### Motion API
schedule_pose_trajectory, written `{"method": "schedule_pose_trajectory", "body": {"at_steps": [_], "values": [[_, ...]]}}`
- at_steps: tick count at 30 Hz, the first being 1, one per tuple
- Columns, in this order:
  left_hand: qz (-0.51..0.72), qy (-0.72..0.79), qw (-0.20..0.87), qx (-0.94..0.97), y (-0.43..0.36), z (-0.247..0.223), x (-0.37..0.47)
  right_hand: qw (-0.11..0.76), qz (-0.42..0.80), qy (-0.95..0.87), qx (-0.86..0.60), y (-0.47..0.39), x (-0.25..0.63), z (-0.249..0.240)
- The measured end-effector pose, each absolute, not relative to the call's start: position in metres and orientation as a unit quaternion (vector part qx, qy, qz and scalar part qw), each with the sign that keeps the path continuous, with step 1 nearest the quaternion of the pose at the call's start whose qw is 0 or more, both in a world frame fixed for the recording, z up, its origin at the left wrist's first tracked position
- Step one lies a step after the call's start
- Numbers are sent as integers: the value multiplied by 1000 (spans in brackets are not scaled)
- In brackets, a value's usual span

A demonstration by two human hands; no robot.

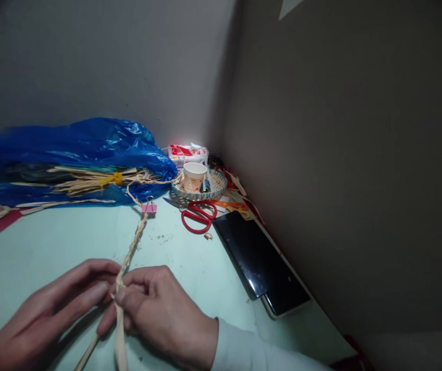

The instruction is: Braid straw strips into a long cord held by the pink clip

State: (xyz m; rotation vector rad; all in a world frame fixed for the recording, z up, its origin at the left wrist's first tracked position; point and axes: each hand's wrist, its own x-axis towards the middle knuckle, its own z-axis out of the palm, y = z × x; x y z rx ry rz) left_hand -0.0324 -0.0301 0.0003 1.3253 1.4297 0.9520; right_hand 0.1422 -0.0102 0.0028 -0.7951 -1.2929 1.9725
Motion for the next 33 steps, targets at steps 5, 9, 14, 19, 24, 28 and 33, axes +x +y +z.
{"method": "schedule_pose_trajectory", "body": {"at_steps": [5,9,14,19,24,28,33], "values": [[314,499,702,400,-22,-8,-27,325,672,-595,-299,-13,143,0],[322,544,669,390,-24,-5,-23,299,576,-649,-397,-20,145,0],[302,546,656,425,-24,1,-23,225,510,-677,-479,-24,147,8],[284,558,656,421,-23,0,-28,170,470,-695,-517,-21,148,18],[291,579,611,455,-20,-2,-29,169,427,-706,-539,-22,148,25],[328,577,561,495,-21,-3,-26,182,333,-741,-554,-34,141,15],[314,599,560,479,-28,1,-21,213,124,-854,-458,-40,132,-17]]}}
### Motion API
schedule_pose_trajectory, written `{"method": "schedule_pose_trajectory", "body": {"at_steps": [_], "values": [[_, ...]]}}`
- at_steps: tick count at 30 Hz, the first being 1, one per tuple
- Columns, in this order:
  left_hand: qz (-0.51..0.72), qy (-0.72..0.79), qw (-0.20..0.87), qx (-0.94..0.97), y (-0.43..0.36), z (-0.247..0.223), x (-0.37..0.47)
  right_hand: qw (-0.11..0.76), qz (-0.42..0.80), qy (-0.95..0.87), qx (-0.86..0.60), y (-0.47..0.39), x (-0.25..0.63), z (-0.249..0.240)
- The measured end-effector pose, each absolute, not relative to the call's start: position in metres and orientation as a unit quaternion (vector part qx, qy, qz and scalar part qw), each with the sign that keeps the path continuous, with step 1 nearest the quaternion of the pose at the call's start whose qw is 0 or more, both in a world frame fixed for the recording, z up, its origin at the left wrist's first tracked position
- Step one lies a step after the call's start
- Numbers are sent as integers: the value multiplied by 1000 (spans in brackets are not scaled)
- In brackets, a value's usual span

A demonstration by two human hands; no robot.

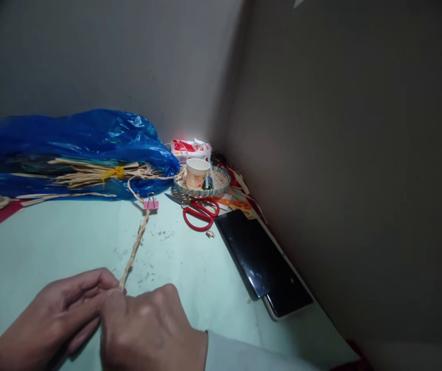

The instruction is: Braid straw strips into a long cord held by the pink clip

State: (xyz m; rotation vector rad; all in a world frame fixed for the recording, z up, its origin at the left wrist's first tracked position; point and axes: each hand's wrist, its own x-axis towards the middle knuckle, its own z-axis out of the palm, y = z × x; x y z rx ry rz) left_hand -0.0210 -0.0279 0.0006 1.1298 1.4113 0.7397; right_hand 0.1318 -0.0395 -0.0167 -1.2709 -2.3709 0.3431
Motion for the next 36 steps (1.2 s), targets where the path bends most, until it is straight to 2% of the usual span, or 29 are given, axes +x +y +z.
{"method": "schedule_pose_trajectory", "body": {"at_steps": [4,7,11,14,16,19,21,27,33,36], "values": [[320,590,569,474,-29,2,-20,210,93,-903,-362,-33,133,-18],[324,597,573,457,-28,3,-20,204,122,-917,-319,-33,137,-8],[333,599,578,444,-28,6,-18,235,308,-811,-438,-30,142,7],[340,604,566,446,-29,8,-17,292,415,-681,-528,-15,146,10],[335,614,555,451,-29,6,-16,333,488,-631,-504,-1,147,6],[334,613,551,458,-29,2,-16,348,649,-532,-418,15,141,-4],[334,612,547,463,-28,-1,-17,358,701,-468,-402,20,135,-7],[320,620,538,472,-26,-1,-17,348,669,-449,-480,21,130,-2],[340,623,503,493,-26,-3,-13,333,709,-444,-435,33,126,-3],[343,613,509,497,-24,-7,-12,310,686,-473,-457,41,121,-5]]}}
